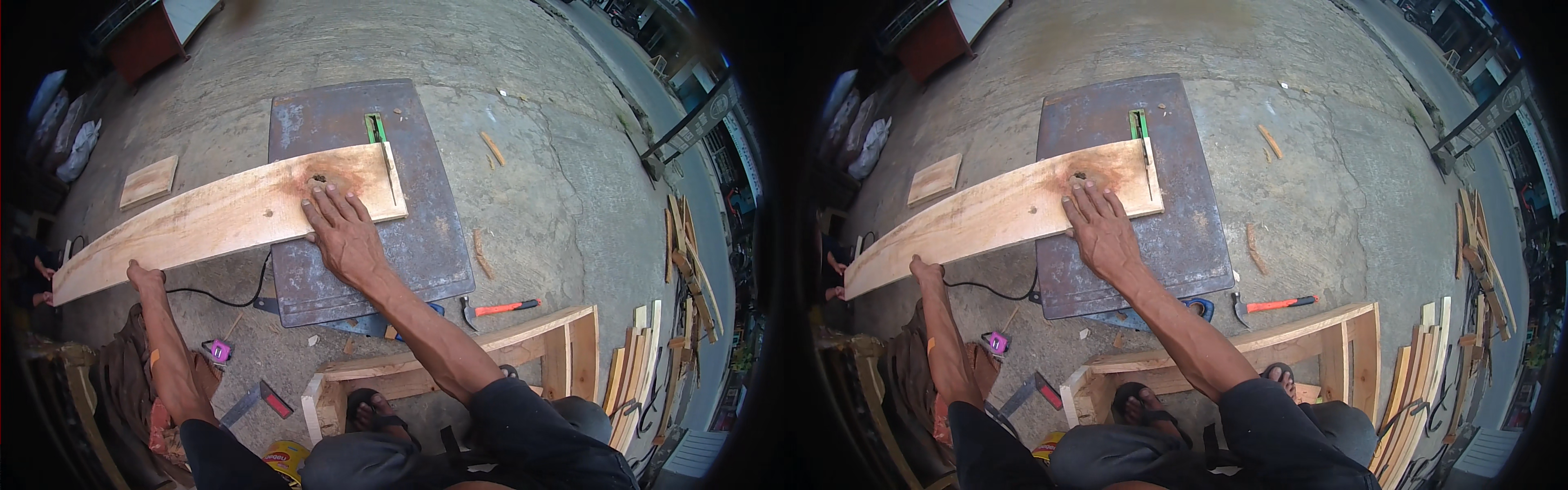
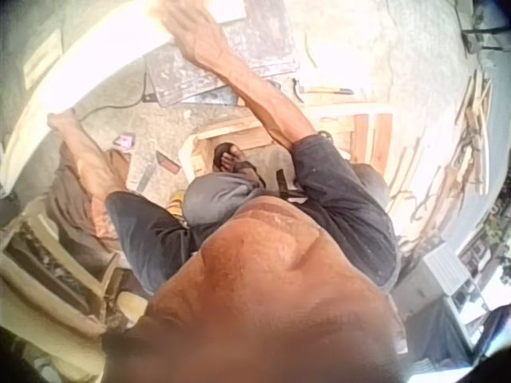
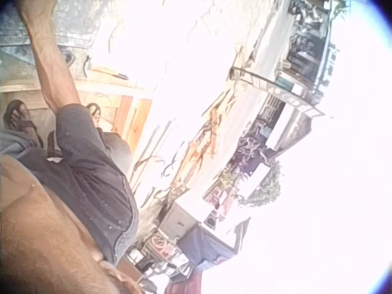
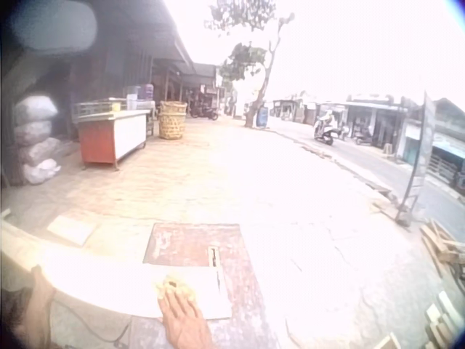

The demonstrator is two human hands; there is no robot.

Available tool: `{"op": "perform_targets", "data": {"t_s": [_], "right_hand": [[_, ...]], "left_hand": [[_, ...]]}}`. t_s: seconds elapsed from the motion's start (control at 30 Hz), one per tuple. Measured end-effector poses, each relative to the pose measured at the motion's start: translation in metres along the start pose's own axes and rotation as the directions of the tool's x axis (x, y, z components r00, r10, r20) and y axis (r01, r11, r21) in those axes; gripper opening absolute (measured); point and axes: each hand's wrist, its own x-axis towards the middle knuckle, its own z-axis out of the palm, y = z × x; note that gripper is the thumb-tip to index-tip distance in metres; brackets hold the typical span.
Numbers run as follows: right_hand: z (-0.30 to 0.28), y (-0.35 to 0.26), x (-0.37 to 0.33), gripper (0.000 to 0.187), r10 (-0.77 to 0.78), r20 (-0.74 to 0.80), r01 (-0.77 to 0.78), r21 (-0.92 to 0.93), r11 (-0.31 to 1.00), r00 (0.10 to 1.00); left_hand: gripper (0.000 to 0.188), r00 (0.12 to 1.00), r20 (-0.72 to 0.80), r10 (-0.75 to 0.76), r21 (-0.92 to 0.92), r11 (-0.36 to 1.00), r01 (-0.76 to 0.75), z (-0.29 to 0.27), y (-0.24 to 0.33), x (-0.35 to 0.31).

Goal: The person assembles a wooden frame by fitting planks together and securing them with a hammer and a green cylindrical tool. They then position a large curved wooden board onto the frame and slide it across a table saw surface.

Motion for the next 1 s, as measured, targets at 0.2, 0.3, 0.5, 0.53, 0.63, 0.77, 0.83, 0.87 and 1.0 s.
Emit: {"op": "perform_targets", "data": {"t_s": [0.2, 0.3, 0.5, 0.53, 0.63, 0.77, 0.83, 0.87, 1.0], "right_hand": [[-0.024, -0.061, -0.071, 0.053, 0.022, 0.036, -0.023, 0.027, 0.999, 0.999], [-0.034, -0.083, -0.117, 0.055, 0.078, 0.061, -0.08, 0.029, 0.996, 0.995], [-0.041, -0.101, -0.117, 0.058, 0.018, 0.058, -0.02, 0.038, 0.999, 0.998], [-0.041, -0.096, -0.122, 0.057, 0.035, 0.07, -0.036, 0.022, 0.999, 0.997], [-0.041, -0.091, -0.126, 0.057, 0.049, 0.066, -0.05, 0.011, 0.999, 0.997], [-0.042, -0.094, -0.124, 0.057, 0.045, 0.06, -0.048, 0.039, 0.998, 0.997], [-0.044, -0.096, -0.123, 0.057, 0.04, 0.066, -0.043, 0.039, 0.998, 0.997], [-0.043, -0.097, -0.121, 0.057, 0.036, 0.068, -0.039, 0.043, 0.998, 0.997], [-0.041, -0.092, -0.119, 0.057, 0.044, 0.063, -0.047, 0.045, 0.998, 0.997]], "left_hand": [[0.053, 0.998, 0.042, -0.041, 0.007, 0.999, 0.041, -0.088, 0.045, 0.001], [0.054, 0.996, 0.047, -0.072, 0.035, 0.997, 0.071, -0.111, 0.038, -0.056], [0.053, 0.998, 0.07, 0.004, 0.037, 0.999, -0.006, -0.147, 0.076, -0.005], [0.053, 0.997, 0.069, -0.03, 0.043, 0.999, 0.027, -0.137, 0.06, -0.019], [0.053, 0.995, 0.054, -0.084, 0.058, 0.995, 0.081, -0.132, 0.042, -0.036], [0.053, 0.995, 0.066, -0.073, 0.074, 0.995, 0.068, -0.141, 0.051, -0.012], [0.054, 0.995, 0.069, -0.075, 0.061, 0.996, 0.071, -0.148, 0.055, -0.001], [0.056, 0.994, 0.065, -0.086, 0.046, 0.996, 0.083, -0.15, 0.061, 0.005], [0.058, 0.995, 0.046, -0.094, 0.031, 0.995, 0.092, -0.135, 0.055, -0.01]]}}
